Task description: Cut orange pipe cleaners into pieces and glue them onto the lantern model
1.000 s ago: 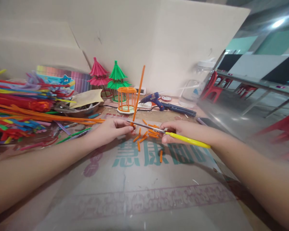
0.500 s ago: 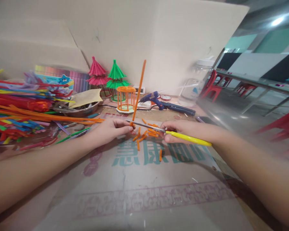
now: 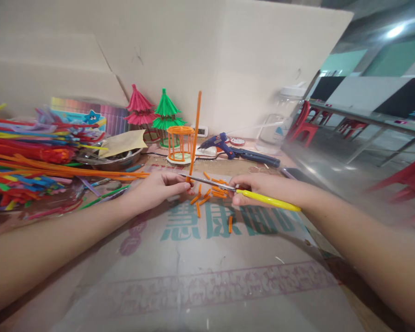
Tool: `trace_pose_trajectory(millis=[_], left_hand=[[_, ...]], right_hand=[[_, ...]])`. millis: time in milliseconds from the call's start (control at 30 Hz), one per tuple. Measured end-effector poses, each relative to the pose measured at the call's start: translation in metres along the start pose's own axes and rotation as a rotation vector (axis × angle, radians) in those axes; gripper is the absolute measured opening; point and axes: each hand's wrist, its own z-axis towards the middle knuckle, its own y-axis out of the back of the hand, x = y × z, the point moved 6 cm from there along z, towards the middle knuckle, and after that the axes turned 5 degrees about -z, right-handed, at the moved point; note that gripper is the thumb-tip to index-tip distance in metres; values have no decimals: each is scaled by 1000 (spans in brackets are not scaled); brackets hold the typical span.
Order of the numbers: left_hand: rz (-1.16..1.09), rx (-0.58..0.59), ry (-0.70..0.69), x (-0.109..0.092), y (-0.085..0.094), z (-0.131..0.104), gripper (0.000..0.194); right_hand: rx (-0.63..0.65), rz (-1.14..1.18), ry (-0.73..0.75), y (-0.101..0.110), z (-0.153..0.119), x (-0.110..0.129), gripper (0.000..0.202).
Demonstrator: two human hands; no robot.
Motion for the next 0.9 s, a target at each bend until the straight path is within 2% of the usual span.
trace_pose_trajectory(millis=[100,367,533,700,900], left_hand=[[-10,3,7,0,0,0,22],[-17,-15,5,0,1,-1,22],[-6,-19,13,-1,2,-1,22],[-8,-11,20,0,1,-1,23],[-8,-14,10,0,1,-1,21]], right_hand=[[42,6,-24,-2,0,4,47],[8,-53,-87,0,0,14,53],[27,-23,-27,3,-2,23,52],[33,40,-26,6,-4,32,53],[40,25,-32,5,-6,28,60]])
